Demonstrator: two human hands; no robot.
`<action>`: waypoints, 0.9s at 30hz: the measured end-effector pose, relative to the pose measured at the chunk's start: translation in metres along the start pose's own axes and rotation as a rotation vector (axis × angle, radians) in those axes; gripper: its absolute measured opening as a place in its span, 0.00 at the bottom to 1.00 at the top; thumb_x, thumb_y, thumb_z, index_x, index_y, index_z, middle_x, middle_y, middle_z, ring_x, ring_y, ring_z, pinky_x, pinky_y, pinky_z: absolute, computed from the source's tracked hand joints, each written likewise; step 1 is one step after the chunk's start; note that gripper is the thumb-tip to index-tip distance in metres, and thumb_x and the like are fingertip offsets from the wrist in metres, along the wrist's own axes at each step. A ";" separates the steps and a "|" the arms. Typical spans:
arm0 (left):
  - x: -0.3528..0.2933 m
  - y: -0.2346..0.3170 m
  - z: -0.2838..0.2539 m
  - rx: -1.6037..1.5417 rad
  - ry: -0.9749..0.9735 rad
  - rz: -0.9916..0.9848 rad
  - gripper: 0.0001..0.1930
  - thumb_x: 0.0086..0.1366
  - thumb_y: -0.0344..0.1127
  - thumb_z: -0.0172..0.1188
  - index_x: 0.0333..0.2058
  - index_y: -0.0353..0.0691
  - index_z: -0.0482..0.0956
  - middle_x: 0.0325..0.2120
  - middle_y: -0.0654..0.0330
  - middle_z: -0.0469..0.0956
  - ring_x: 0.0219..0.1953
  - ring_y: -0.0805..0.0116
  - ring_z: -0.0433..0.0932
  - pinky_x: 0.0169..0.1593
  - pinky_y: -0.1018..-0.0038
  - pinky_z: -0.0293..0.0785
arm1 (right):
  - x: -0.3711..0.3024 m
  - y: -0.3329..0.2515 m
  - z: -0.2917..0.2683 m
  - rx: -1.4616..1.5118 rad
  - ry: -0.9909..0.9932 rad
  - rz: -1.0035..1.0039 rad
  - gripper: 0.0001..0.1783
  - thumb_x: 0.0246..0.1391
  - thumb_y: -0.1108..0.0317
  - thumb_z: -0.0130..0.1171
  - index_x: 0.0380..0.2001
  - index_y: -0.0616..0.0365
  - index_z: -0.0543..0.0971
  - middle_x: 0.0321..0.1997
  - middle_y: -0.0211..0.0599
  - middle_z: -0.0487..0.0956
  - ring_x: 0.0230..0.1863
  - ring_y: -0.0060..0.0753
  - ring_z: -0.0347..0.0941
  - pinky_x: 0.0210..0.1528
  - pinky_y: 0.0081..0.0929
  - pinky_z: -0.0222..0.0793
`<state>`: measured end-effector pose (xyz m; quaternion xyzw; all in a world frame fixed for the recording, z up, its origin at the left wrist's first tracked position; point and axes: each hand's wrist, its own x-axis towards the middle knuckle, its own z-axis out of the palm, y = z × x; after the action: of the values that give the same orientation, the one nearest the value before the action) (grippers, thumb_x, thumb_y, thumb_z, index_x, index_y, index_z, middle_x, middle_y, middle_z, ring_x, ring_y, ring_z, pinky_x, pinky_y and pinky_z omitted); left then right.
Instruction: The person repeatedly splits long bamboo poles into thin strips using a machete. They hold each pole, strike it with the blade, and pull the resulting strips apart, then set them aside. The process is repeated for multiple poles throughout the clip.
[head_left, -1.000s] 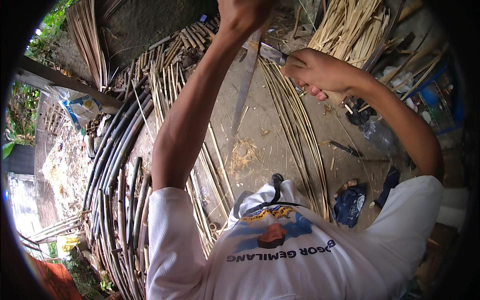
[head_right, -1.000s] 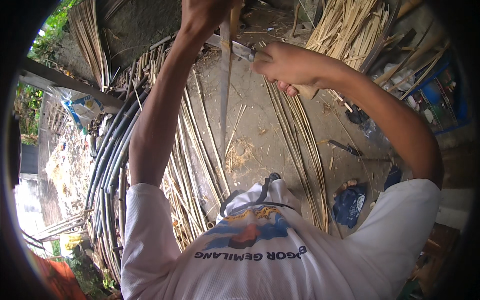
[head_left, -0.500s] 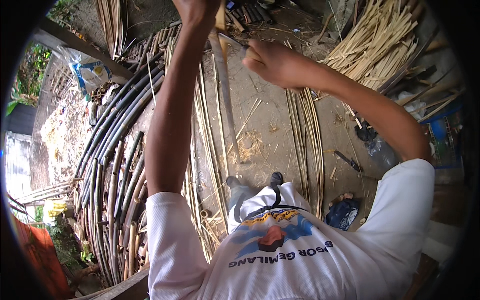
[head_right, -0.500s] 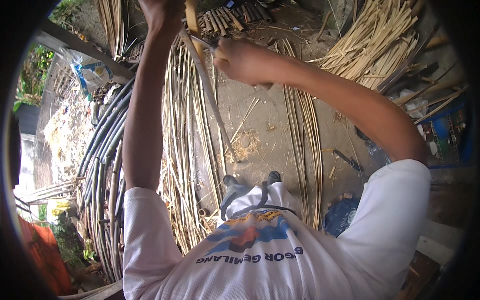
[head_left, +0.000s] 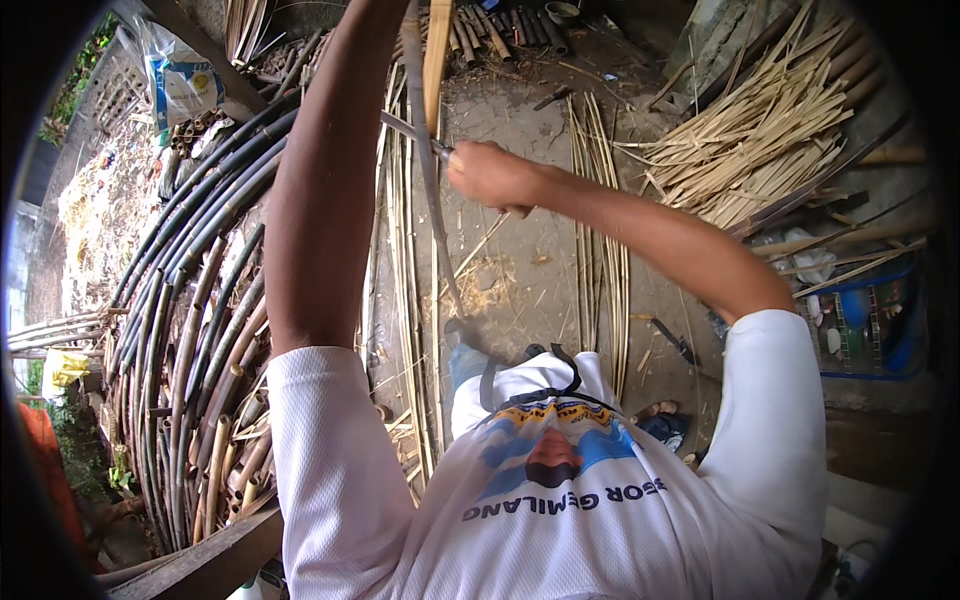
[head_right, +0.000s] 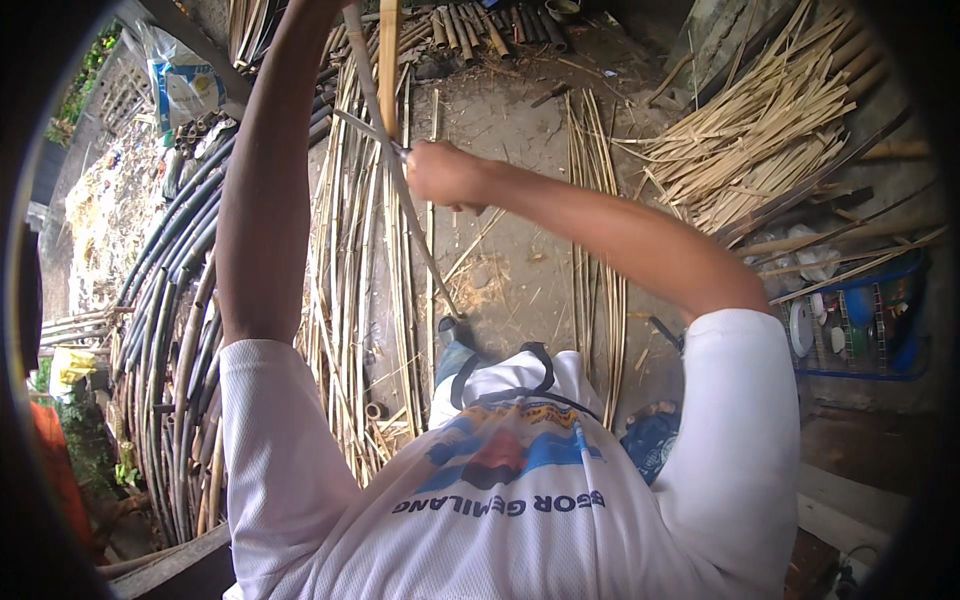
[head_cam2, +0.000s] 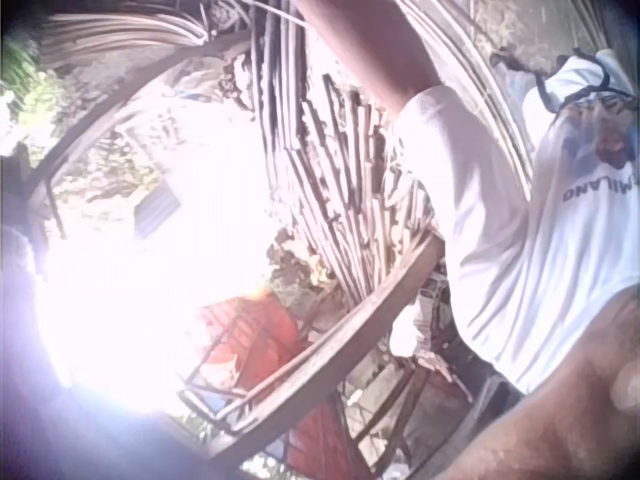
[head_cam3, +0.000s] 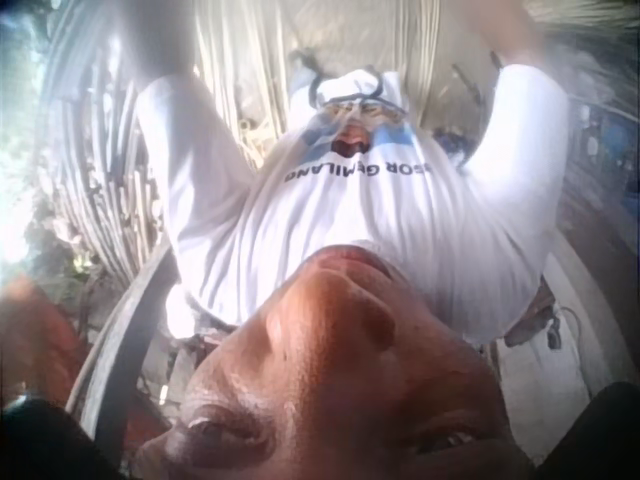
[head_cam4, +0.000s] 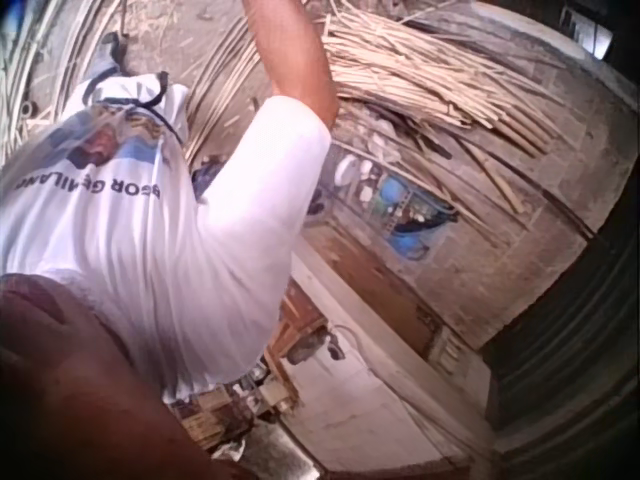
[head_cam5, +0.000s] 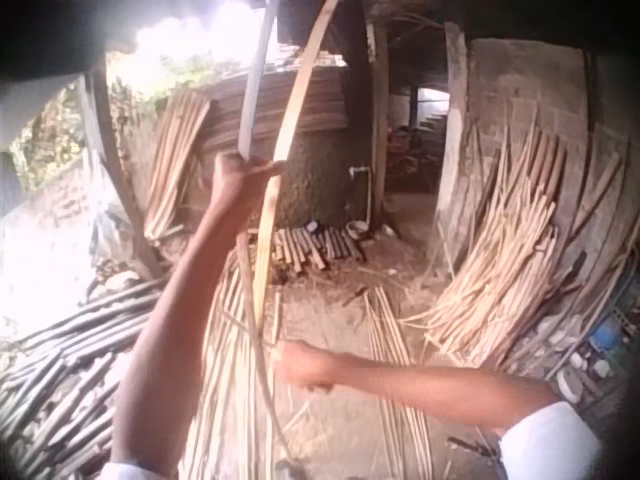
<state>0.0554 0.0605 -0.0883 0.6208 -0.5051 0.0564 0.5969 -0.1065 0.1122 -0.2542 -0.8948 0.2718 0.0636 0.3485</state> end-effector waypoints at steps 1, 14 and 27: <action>0.003 0.002 -0.003 0.005 -0.038 -0.048 0.12 0.54 0.39 0.73 0.22 0.37 0.82 0.13 0.64 0.74 0.14 0.78 0.68 0.17 0.76 0.61 | 0.007 0.004 0.011 -0.139 0.128 -0.075 0.12 0.62 0.75 0.39 0.41 0.77 0.66 0.20 0.44 0.74 0.18 0.38 0.74 0.16 0.32 0.70; 0.034 -0.044 -0.023 0.095 -0.015 -0.141 0.18 0.46 0.43 0.77 0.23 0.31 0.84 0.16 0.58 0.79 0.14 0.72 0.72 0.22 0.70 0.71 | 0.050 0.015 0.114 -0.156 0.055 0.094 0.14 0.63 0.75 0.40 0.48 0.74 0.65 0.23 0.44 0.72 0.20 0.31 0.72 0.14 0.28 0.69; 0.021 -0.013 -0.026 0.028 -0.159 -0.229 0.14 0.53 0.42 0.74 0.27 0.35 0.85 0.15 0.61 0.77 0.15 0.75 0.71 0.17 0.74 0.68 | 0.038 0.026 0.049 0.334 0.378 -0.163 0.22 0.69 0.52 0.41 0.35 0.64 0.67 0.16 0.29 0.66 0.14 0.27 0.69 0.13 0.23 0.67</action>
<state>0.0888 0.0668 -0.0757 0.6850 -0.4759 -0.0546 0.5489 -0.0846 0.1115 -0.3175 -0.8397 0.2659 -0.1786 0.4384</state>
